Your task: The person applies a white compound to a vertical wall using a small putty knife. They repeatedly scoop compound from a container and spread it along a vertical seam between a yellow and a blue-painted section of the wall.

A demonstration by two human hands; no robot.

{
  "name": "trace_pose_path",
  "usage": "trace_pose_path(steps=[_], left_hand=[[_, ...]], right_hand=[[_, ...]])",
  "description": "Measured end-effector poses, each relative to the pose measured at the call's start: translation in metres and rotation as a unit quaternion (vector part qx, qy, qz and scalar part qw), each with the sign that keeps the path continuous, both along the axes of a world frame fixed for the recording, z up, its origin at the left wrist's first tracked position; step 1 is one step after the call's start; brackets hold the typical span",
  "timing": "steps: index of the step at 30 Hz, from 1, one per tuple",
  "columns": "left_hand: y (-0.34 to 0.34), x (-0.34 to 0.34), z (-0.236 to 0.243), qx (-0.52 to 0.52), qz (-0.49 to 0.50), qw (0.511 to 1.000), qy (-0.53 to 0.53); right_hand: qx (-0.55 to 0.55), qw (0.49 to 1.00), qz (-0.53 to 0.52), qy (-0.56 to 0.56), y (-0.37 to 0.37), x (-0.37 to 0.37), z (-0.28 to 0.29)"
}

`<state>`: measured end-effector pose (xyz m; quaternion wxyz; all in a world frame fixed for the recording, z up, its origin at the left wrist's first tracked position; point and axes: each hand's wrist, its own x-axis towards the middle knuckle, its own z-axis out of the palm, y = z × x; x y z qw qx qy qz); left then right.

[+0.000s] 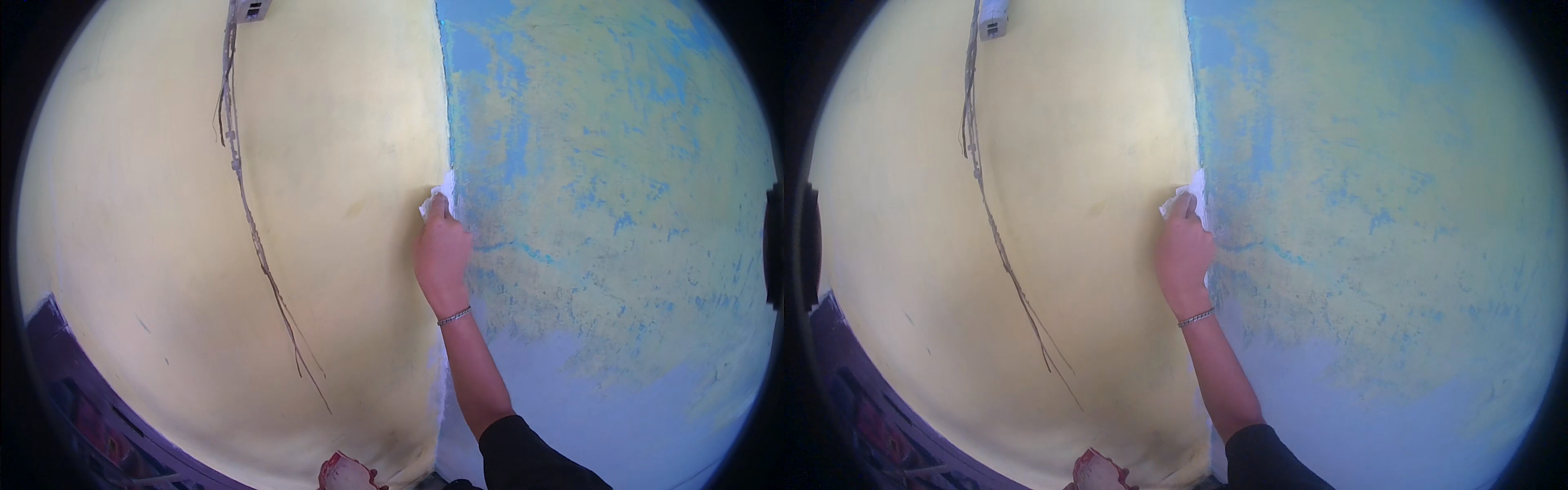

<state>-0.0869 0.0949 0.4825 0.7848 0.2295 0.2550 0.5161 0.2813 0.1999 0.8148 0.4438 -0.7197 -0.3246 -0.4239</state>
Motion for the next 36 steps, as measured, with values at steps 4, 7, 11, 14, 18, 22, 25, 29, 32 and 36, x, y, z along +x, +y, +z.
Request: trace_pose_path(steps=[4,7,11,14,18,22,25,29,32,36], left_hand=[[-0.002,-0.005,-0.003,0.028,0.013,0.999,0.022],[-0.008,-0.009,0.002,0.09,0.05,0.992,0.067],[-0.007,-0.002,0.015,-0.067,0.066,0.993,0.068],[-0.003,0.004,0.022,-0.048,0.032,0.997,0.042],[0.001,0.006,0.023,-0.036,0.017,0.999,0.032],[0.004,0.006,0.021,-0.031,0.007,0.999,0.026],[0.005,0.007,0.022,-0.03,0.003,0.999,0.021],[0.005,0.008,0.021,-0.028,0.001,0.999,0.022],[0.005,0.009,0.021,-0.025,-0.002,0.999,0.02],[0.008,0.011,0.021,-0.025,-0.007,1.0,0.014]], right_hand=[[-0.015,0.999,0.027,0.028,-0.014,-0.007,-0.006],[-0.003,0.999,-0.002,0.034,-0.03,-0.015,-0.006],[0.015,0.995,-0.098,-0.019,-0.018,-0.012,0.009],[-0.013,0.987,-0.157,-0.042,0.004,-0.009,0.011],[-0.069,0.98,-0.185,0.0,0.018,-0.012,0.006],[-0.085,0.985,-0.148,0.03,0.007,-0.02,0.0],[-0.047,0.984,-0.171,-0.001,0.001,-0.021,0.001],[0.014,0.99,-0.135,-0.024,0.012,-0.012,0.013],[0.02,0.997,-0.077,0.003,0.011,-0.012,0.011],[-0.125,0.986,-0.052,0.099,-0.014,-0.017,0.001]])
